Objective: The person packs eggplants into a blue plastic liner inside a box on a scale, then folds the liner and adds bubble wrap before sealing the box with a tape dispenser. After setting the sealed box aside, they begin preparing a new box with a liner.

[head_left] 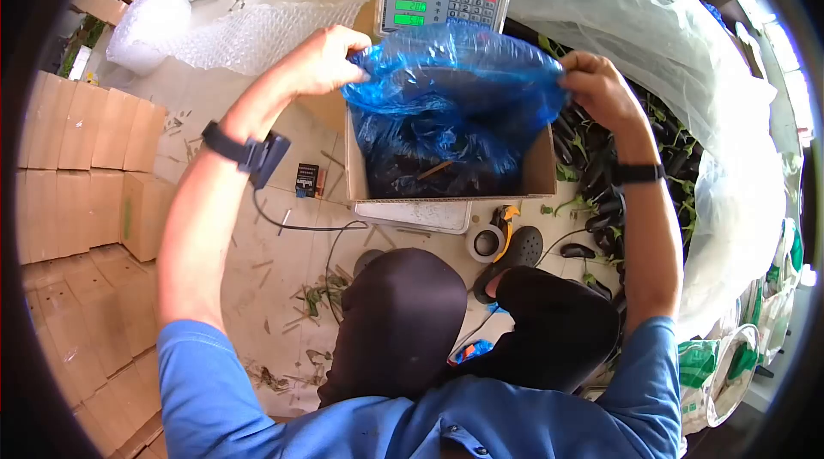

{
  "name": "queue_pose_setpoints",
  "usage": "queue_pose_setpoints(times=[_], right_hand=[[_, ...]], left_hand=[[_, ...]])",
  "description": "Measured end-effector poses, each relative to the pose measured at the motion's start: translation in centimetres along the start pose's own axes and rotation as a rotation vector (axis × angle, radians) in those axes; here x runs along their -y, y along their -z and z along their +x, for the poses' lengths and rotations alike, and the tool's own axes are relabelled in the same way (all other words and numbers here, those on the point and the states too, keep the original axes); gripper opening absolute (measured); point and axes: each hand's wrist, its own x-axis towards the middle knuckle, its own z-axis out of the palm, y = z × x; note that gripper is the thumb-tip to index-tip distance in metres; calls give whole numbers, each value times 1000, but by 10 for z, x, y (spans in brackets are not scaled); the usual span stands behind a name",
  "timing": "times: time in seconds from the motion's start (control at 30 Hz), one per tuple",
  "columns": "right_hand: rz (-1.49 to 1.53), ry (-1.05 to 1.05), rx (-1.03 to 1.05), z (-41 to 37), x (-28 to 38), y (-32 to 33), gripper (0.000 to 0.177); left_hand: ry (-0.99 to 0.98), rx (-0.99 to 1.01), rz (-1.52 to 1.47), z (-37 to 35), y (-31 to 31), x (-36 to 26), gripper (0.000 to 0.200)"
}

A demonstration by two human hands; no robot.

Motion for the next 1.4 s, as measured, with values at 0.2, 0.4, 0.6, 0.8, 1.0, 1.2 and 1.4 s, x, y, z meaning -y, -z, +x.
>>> queue_pose_setpoints(times=[0.2,0.4,0.6,0.8,1.0,1.2,1.4], right_hand=[[-1082,84,499,-66,20,-91,33],[-1040,91,255,-89,101,-92,39],[-1257,-295,924,-2,23,-149,35],[-1437,-346,1056,35,-69,-190,34],[-1336,-320,992,29,-70,-176,33],[-1043,166,633,-24,16,-134,34],[-955,9,87,-95,116,-118,42]], left_hand=[[-412,397,206,-61,-74,-30,17],[-120,219,29,-48,3,-103,41],[-102,890,611,-9,-93,-67,44],[-53,1289,785,25,-192,-21,31],[158,1156,744,1,-171,-8,34],[-147,796,211,-23,-61,-72,37],[204,56,-536,-62,45,25,27]])
